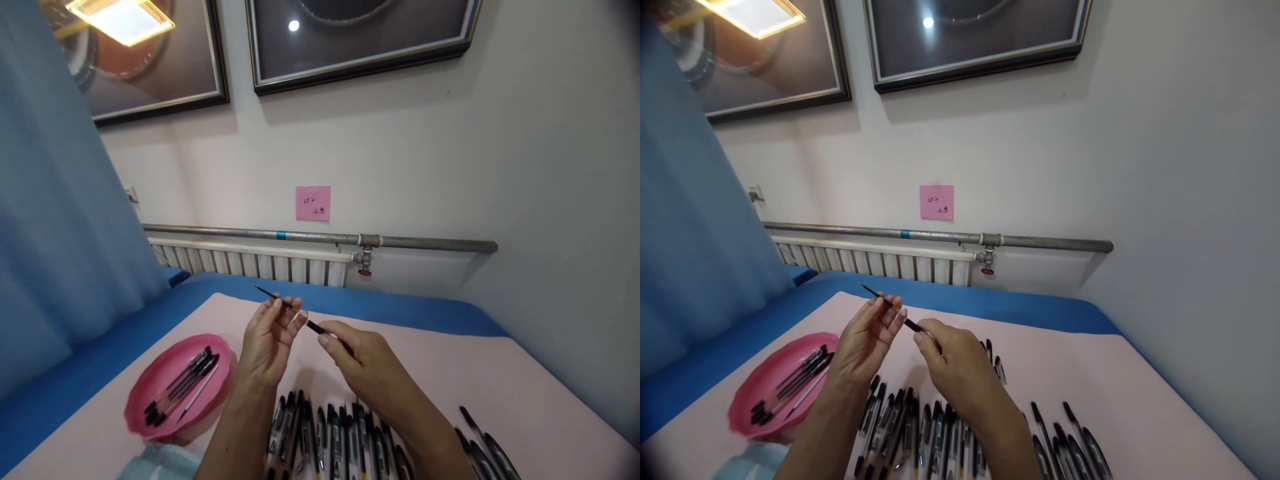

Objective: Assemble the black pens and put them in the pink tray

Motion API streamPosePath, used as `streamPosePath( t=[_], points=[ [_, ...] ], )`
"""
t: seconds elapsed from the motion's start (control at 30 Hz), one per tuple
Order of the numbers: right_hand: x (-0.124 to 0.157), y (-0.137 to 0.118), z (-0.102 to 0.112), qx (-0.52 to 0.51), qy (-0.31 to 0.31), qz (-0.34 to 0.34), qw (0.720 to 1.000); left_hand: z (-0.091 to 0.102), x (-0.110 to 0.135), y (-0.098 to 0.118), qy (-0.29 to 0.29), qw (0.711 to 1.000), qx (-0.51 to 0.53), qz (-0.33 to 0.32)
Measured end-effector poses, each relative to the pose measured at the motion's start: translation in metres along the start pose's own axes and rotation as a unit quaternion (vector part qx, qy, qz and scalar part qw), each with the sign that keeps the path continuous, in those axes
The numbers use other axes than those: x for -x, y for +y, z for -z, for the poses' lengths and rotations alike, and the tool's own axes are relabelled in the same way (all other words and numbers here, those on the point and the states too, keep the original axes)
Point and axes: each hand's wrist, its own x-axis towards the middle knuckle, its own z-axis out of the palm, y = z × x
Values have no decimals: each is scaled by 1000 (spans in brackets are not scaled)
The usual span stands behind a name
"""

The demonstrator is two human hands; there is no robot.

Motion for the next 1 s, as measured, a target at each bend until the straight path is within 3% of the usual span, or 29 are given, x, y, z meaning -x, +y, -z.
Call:
streamPosePath(
  t=[1.0],
  points=[
    [0,-1,-1,78,28,17,996,-3,2,0,-9,998,-50,-47]
  ],
)
